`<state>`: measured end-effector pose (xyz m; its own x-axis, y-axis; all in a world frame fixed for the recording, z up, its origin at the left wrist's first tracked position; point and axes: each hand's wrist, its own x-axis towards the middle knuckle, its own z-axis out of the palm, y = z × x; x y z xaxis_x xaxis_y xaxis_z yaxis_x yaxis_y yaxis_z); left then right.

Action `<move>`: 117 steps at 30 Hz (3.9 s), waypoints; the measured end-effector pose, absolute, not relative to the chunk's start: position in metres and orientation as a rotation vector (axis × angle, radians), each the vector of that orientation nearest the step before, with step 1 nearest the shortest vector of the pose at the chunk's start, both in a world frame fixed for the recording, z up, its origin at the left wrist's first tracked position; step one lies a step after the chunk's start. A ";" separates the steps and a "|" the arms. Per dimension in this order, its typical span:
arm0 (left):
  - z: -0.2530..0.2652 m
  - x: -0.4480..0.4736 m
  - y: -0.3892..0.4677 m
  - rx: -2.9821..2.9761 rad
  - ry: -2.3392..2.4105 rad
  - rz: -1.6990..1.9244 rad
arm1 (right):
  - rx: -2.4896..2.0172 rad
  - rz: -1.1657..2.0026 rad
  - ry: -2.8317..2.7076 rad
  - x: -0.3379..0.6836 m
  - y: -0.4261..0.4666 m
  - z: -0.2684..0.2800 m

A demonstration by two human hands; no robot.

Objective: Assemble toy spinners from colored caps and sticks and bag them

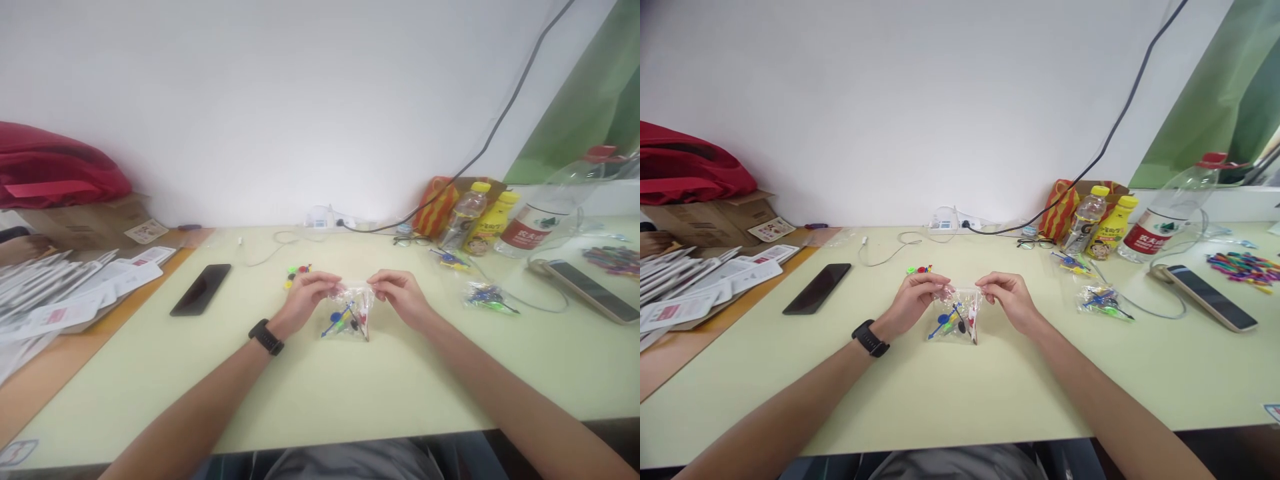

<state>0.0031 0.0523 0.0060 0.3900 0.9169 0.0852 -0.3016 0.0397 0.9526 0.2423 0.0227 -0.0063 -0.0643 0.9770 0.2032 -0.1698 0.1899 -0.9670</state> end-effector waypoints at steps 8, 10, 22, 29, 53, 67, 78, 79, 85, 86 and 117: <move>0.005 0.007 0.047 1.465 0.783 1.058 | -0.890 1.164 -1.324 0.243 0.019 0.001; 0.007 0.008 0.045 1.512 0.780 1.045 | -0.931 1.096 -1.346 0.239 0.017 0.003; 0.009 0.002 0.052 1.631 0.772 0.957 | -1.045 1.097 -1.503 0.240 0.013 0.012; 0.004 -0.005 0.062 1.671 0.776 0.977 | -0.996 1.200 -1.437 0.244 0.018 0.005; -0.001 0.003 0.058 1.568 0.776 1.037 | -1.044 1.006 -1.495 0.249 0.022 0.005; 0.010 0.009 0.048 1.692 0.778 0.939 | -1.026 0.862 -1.805 0.237 0.004 0.018; 0.014 0.011 0.045 1.699 0.813 1.060 | -0.949 1.301 -1.436 0.236 0.010 0.013; 0.014 0.011 0.043 1.694 0.812 1.067 | -0.950 1.329 -1.382 0.234 0.011 0.012; 0.016 0.015 0.039 1.722 0.823 1.079 | -0.908 1.515 -1.288 0.228 0.009 0.011; 0.016 0.015 0.039 1.722 0.822 1.076 | -0.899 1.525 -1.316 0.228 0.008 0.012; 0.018 0.017 0.032 1.730 0.800 1.108 | -0.917 1.185 -1.631 0.230 0.000 0.023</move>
